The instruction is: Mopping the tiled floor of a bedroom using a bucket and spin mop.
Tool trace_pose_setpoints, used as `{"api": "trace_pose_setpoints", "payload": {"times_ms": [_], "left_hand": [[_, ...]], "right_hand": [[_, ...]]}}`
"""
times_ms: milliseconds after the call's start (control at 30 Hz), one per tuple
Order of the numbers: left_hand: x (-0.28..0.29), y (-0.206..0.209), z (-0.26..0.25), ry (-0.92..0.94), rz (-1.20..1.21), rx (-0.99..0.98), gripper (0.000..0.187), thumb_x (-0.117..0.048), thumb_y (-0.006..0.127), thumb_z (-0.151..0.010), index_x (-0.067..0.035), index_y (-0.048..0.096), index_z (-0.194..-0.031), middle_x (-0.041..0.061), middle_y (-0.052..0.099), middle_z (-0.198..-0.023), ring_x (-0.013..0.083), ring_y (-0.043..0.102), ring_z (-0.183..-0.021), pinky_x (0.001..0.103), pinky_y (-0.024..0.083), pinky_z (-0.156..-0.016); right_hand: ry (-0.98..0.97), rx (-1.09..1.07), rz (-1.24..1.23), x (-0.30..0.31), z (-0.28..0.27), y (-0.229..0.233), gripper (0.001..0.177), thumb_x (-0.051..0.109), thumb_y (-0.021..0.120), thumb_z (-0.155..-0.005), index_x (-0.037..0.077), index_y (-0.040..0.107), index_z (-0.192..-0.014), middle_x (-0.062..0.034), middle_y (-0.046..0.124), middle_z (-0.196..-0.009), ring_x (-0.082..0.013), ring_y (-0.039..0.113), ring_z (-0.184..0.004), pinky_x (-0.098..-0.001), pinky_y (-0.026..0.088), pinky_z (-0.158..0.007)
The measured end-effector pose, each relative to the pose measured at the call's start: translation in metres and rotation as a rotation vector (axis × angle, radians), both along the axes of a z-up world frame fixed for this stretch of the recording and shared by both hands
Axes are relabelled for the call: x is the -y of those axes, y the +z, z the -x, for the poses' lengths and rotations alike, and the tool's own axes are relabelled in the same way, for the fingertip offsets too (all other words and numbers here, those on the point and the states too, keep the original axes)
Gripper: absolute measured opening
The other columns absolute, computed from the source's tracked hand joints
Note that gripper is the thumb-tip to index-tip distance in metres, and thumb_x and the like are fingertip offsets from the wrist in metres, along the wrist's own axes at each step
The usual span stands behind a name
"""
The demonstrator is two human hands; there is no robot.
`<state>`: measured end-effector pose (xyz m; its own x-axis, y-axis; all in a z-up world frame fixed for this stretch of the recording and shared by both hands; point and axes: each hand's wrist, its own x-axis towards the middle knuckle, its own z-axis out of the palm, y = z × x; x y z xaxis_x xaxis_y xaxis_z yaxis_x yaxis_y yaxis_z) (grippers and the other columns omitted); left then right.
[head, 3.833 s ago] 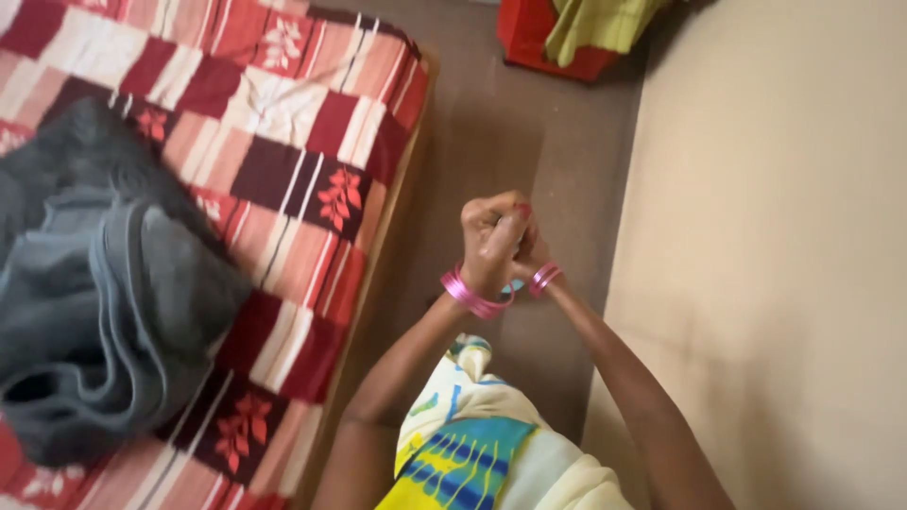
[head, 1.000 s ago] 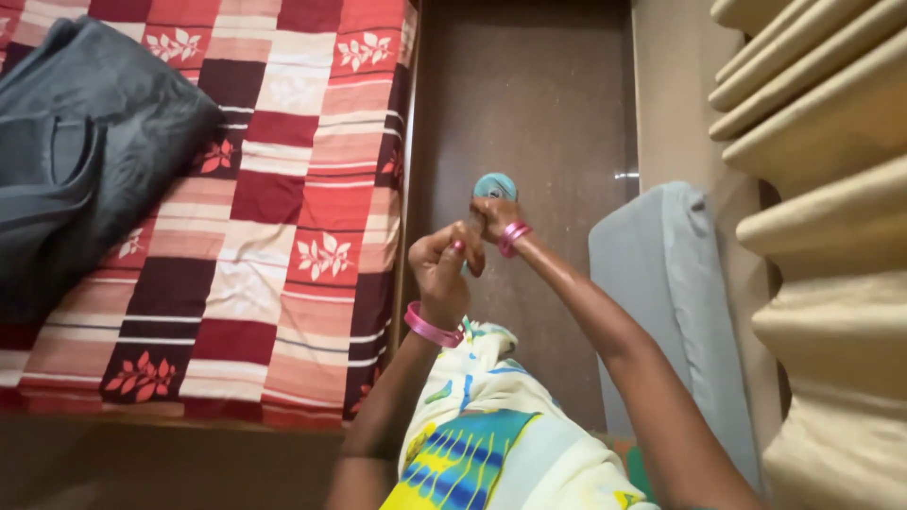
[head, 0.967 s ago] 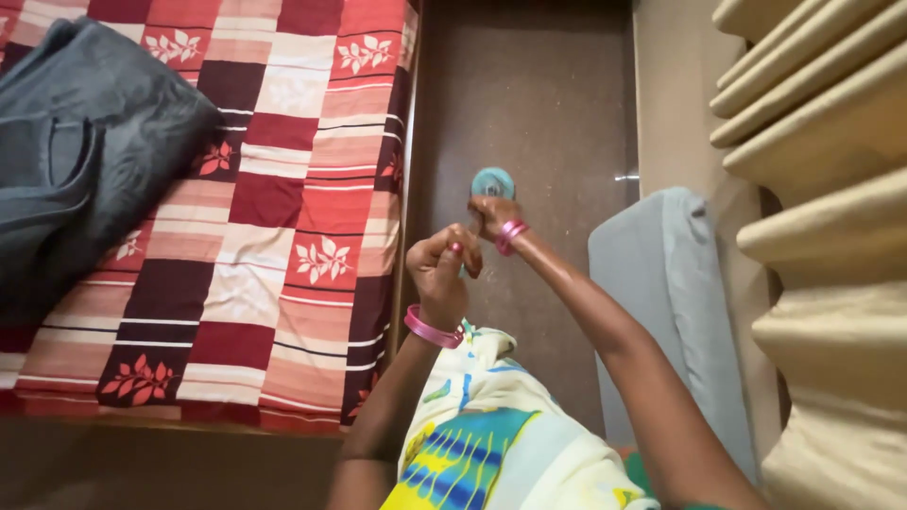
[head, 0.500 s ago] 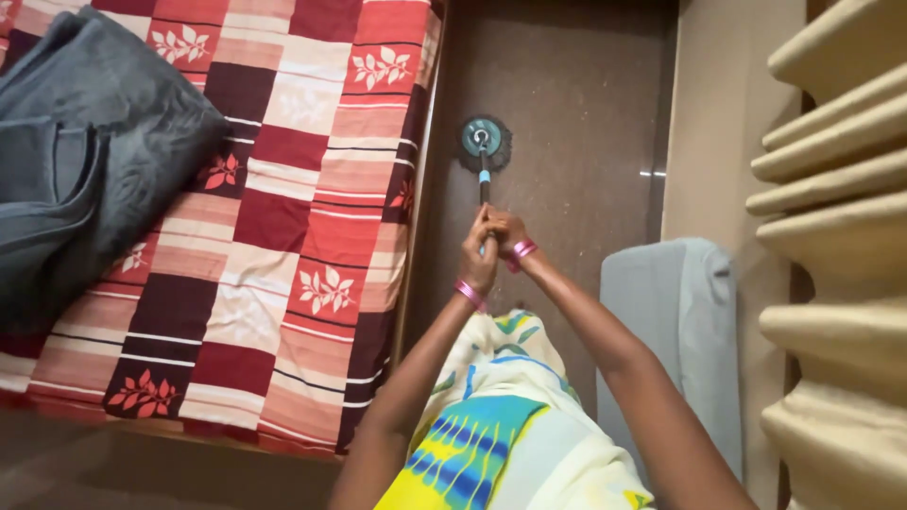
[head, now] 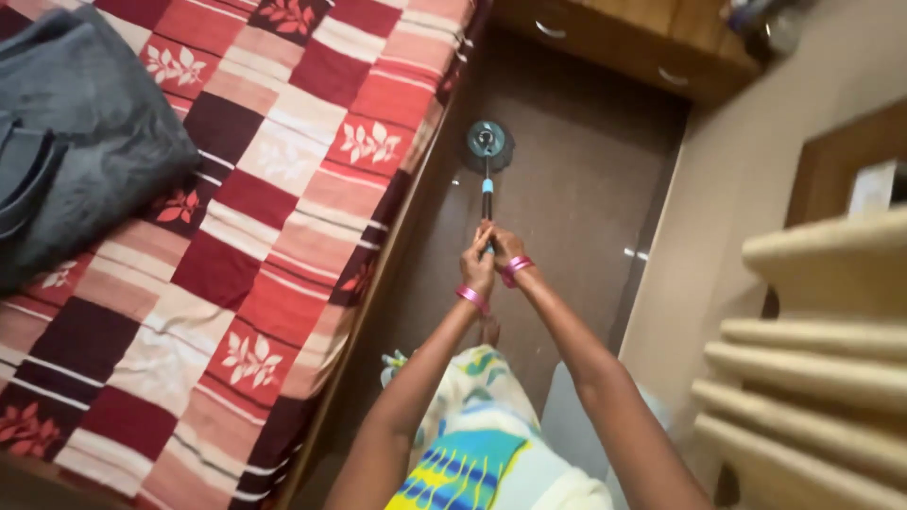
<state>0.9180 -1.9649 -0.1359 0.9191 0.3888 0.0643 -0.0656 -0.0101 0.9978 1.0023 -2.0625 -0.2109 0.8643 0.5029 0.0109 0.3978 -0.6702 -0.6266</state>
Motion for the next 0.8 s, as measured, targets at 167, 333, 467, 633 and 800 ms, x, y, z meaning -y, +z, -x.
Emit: {"api": "trace_pose_setpoints", "payload": {"times_ms": [167,333,467,633,800], "left_hand": [[0.011,0.01,-0.063,0.195,-0.043,-0.115,0.053,0.011,0.057,-0.084,-0.004,0.073,-0.132,0.023,0.063,-0.138,0.0268,0.062,-0.129,0.033,0.049,-0.106],[-0.001,0.044,-0.017,0.262,0.305,-0.2,0.041,0.007,0.057,-0.093,-0.001,0.07,-0.131,0.011,0.077,-0.113,0.0136,0.07,-0.097,0.027,0.057,-0.088],[-0.005,0.081,0.049,0.237,0.244,-0.307,0.04,0.007,0.058,-0.093,-0.002,0.069,-0.13,0.012,0.076,-0.117,0.0143,0.069,-0.102,0.027,0.055,-0.091],[-0.009,0.07,0.101,0.194,0.072,-0.254,0.046,0.011,0.055,-0.088,-0.001,0.07,-0.13,0.013,0.074,-0.125,0.017,0.068,-0.118,0.029,0.049,-0.105],[-0.014,0.038,0.088,0.244,0.233,-0.451,0.061,0.011,0.05,-0.079,-0.005,0.066,-0.136,0.013,0.075,-0.122,0.0254,0.07,-0.102,0.036,0.051,-0.087]], "right_hand": [[0.038,0.121,-0.227,0.004,-0.057,-0.031,0.04,0.013,0.069,-0.085,0.018,0.067,-0.125,-0.0115,0.063,-0.141,-0.0311,0.069,-0.118,-0.0384,0.06,-0.094],[-0.072,-0.082,-0.038,-0.017,0.005,0.021,0.018,0.026,0.063,-0.094,0.018,0.068,-0.11,-0.0026,0.062,-0.152,-0.0302,0.075,-0.102,-0.0409,0.06,-0.08],[-0.006,0.074,-0.165,-0.011,0.068,0.013,0.046,0.032,0.068,-0.088,0.012,0.064,-0.13,-0.0114,0.059,-0.144,-0.0347,0.072,-0.104,-0.0423,0.059,-0.081],[0.106,0.02,-0.064,-0.011,0.106,0.023,0.045,0.033,0.074,-0.083,0.012,0.065,-0.122,-0.0171,0.061,-0.143,-0.0332,0.072,-0.108,-0.0425,0.061,-0.084],[0.219,0.145,-0.03,-0.009,0.083,-0.036,0.056,0.026,0.073,-0.081,0.007,0.06,-0.133,-0.0217,0.059,-0.144,-0.0348,0.067,-0.12,-0.0441,0.059,-0.089]]}}
